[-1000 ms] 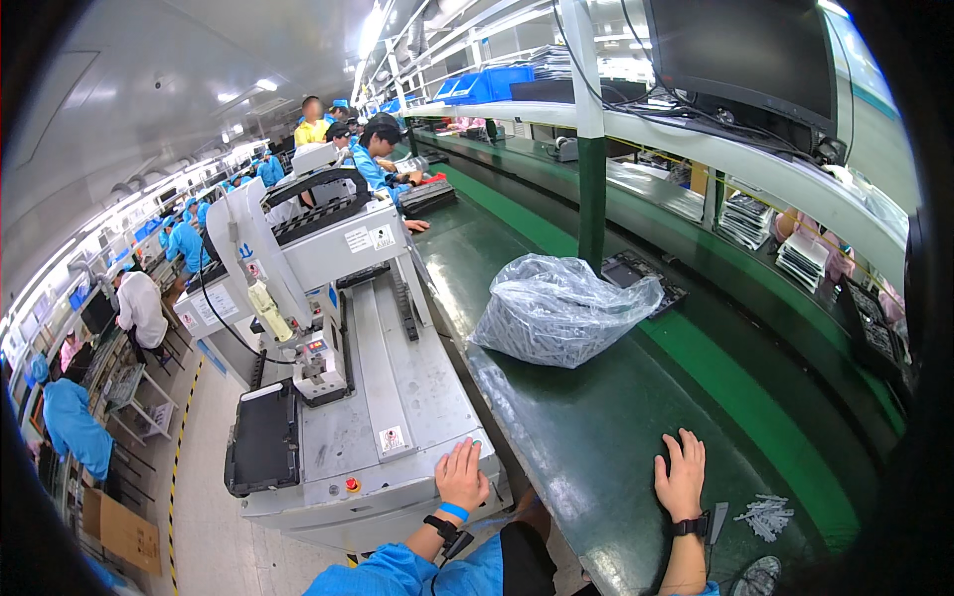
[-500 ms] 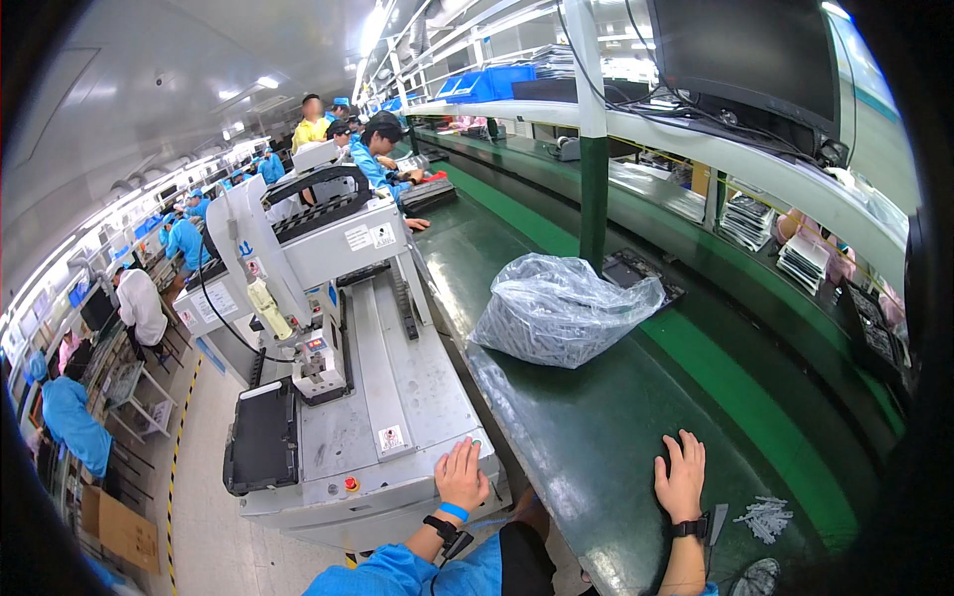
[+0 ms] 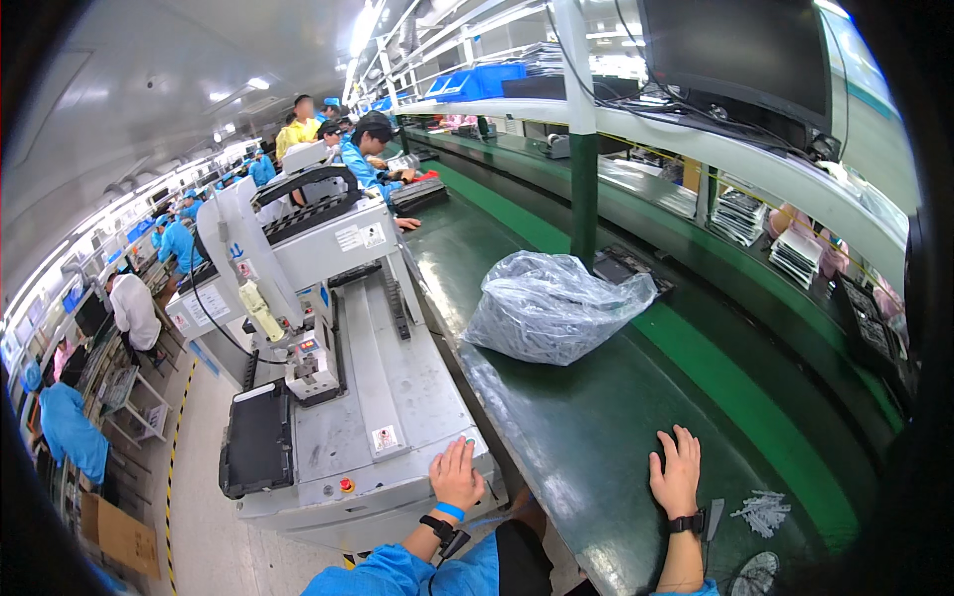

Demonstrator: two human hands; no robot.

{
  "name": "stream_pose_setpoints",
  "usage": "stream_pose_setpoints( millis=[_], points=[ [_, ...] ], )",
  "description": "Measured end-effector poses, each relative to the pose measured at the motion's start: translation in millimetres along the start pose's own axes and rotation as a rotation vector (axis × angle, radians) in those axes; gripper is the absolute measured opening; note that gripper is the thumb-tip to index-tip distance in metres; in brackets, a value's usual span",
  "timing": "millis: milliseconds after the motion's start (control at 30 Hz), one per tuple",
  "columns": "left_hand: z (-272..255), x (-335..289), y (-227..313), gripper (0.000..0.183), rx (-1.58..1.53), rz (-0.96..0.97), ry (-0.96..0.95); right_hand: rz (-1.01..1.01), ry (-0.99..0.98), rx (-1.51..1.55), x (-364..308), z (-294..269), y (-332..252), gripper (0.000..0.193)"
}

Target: Assembling internal components and using an electric screwdriver to secure casing on tablets at an industrial assembly line.

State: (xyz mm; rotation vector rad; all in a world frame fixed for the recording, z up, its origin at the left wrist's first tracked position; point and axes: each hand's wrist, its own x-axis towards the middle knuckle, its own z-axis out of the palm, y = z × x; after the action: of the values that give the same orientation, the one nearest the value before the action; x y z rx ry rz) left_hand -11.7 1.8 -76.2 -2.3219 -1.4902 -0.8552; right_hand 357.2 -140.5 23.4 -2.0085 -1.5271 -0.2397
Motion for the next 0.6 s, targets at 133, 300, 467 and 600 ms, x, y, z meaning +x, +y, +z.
stream_pose_setpoints(
  millis=[133, 300, 467, 600],
  points=[
    [17, -5, -14, 0.074, -0.016, -0.012, 0.006, -0.063, 0.074, 0.011, 13, -6, -14, 0.038],
    [11, 1, -15, 0.080, -0.057, 0.030, -0.036, -0.067, 0.084, 0.014, 16, -6, -4, 0.037],
    [9, 5, -21, 0.063, 0.008, 0.058, -0.047, -0.021, 0.082, 0.060, 11, 18, 3, 0.040],
    [21, 6, -10, 0.074, -0.010, 0.261, 0.075, 0.063, 0.116, 0.056, -4, 24, 15, 0.044]
  ],
)
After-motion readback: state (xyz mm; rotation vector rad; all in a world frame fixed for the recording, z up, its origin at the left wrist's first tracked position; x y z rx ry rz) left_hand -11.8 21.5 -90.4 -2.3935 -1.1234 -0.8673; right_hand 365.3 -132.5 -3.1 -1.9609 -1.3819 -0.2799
